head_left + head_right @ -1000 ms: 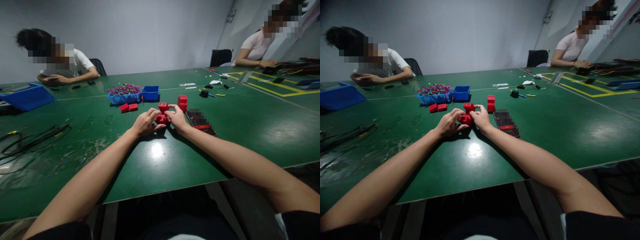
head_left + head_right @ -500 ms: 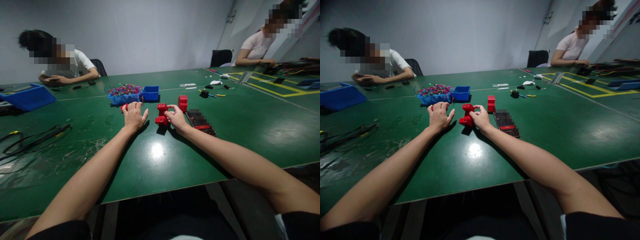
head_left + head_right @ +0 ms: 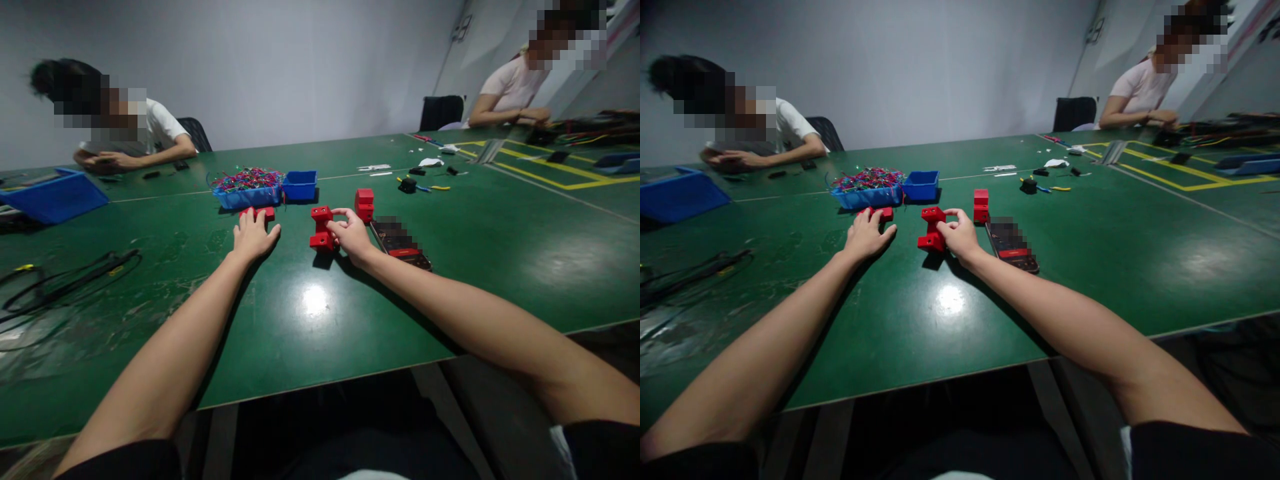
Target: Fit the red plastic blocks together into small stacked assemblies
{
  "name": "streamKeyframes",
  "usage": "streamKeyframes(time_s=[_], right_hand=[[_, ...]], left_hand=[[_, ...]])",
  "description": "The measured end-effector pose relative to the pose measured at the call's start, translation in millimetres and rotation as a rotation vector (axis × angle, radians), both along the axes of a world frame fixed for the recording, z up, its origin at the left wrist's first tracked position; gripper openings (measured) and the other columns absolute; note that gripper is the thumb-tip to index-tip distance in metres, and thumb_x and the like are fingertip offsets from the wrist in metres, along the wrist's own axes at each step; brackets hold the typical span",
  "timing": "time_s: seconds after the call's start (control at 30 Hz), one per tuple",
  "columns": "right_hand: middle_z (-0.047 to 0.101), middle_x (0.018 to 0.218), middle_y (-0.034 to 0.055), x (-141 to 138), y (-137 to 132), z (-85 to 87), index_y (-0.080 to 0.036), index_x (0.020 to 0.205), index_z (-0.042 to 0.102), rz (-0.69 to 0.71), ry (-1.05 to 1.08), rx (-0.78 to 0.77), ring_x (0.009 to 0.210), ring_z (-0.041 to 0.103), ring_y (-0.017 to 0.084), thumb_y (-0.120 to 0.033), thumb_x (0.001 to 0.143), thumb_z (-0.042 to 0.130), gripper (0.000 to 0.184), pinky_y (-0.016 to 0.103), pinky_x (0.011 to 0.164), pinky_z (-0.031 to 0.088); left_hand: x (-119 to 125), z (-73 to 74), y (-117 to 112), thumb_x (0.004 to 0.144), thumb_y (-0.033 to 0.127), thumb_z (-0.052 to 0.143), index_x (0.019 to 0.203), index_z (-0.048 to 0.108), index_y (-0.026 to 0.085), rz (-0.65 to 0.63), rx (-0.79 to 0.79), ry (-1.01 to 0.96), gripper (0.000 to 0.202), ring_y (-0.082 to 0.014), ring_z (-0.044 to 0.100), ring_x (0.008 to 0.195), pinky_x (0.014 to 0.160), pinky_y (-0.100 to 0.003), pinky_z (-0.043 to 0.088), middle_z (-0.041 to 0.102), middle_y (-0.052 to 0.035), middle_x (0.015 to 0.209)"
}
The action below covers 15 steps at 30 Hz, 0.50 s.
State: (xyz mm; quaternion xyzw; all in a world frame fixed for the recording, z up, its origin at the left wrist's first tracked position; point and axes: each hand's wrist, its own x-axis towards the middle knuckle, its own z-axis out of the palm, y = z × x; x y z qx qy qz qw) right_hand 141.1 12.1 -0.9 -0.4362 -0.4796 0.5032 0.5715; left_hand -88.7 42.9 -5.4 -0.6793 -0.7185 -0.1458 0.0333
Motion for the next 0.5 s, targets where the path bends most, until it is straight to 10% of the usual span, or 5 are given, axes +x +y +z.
streamKeyframes(time_s=[0.5], right_hand=[[0.052, 0.051, -0.0125, -1, -1, 1.6, -0.021, 0.100, 0.050, -0.001, 0.007, 0.002, 0.044, 0.047, 0.007, -0.028, 0.068, 0.067, 0.037, 0.017, 0.044, 0.031]], left_hand=[[-11, 1.2, 5, 0.090, 0.065, 0.038, 0.154, 0.034, 0.020, 0.074, -0.069, -0.027, 0.079, -0.0446, 0.035, 0.145, 0.115, -0.058, 0.033, 0.022, -0.0203, 0.164]])
